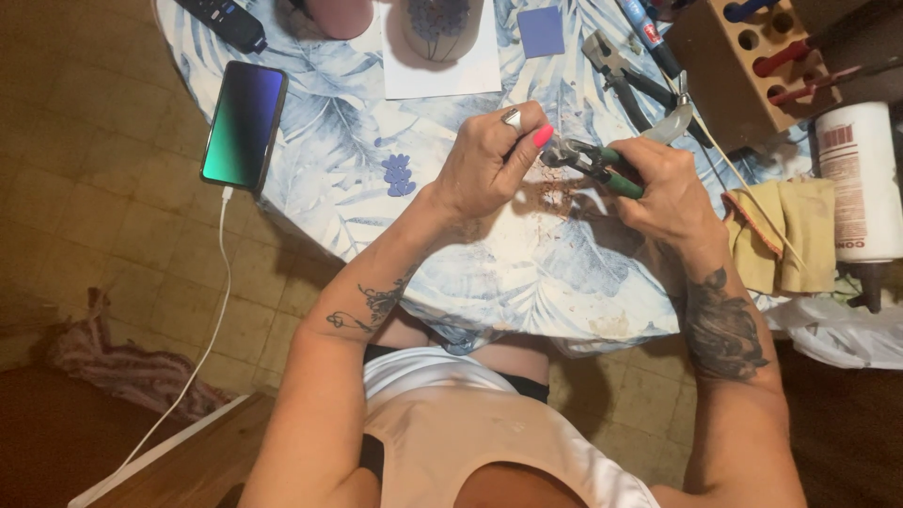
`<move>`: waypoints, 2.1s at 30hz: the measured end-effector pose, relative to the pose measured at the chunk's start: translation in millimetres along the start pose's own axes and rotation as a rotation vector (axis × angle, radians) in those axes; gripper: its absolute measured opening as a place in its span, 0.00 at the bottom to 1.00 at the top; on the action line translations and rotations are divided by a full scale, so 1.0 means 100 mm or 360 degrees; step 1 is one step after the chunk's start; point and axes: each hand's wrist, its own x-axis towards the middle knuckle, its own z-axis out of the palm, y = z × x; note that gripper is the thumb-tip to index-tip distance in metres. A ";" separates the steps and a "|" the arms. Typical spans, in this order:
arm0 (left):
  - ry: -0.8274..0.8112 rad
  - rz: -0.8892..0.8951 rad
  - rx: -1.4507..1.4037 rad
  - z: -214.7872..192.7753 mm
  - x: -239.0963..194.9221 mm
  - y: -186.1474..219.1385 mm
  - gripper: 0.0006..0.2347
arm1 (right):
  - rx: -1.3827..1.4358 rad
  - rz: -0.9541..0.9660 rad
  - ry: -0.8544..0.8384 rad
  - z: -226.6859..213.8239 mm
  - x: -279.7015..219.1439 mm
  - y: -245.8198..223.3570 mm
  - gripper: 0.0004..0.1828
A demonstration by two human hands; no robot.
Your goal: Trimming and arranging small craft pieces using pliers and a wooden stick
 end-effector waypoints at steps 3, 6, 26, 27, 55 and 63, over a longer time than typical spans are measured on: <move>0.0008 0.0009 0.0022 0.01 -0.03 -0.01 0.09 | -0.0012 -0.0006 0.0028 -0.01 0.01 -0.05 0.10; 0.0010 0.0016 -0.0002 0.02 -0.02 -0.02 0.09 | 0.0001 -0.0015 0.0025 -0.01 0.02 -0.04 0.10; -0.0044 0.0082 0.0140 -0.03 -0.01 0.23 0.13 | -0.0748 0.0259 0.0068 -0.11 -0.60 -0.67 0.29; -0.0020 0.0154 0.0127 -0.04 0.01 0.21 0.13 | -0.0805 0.0346 0.0082 -0.08 -0.68 -0.67 0.30; 0.0019 -0.0608 0.0174 -0.69 -1.09 0.57 0.06 | 0.0275 -0.0159 -0.0113 0.68 0.45 -1.62 0.09; 0.0168 -0.0725 0.0393 -1.23 -1.11 0.47 0.07 | 0.0181 -0.0458 -0.0303 0.97 1.16 -1.00 0.03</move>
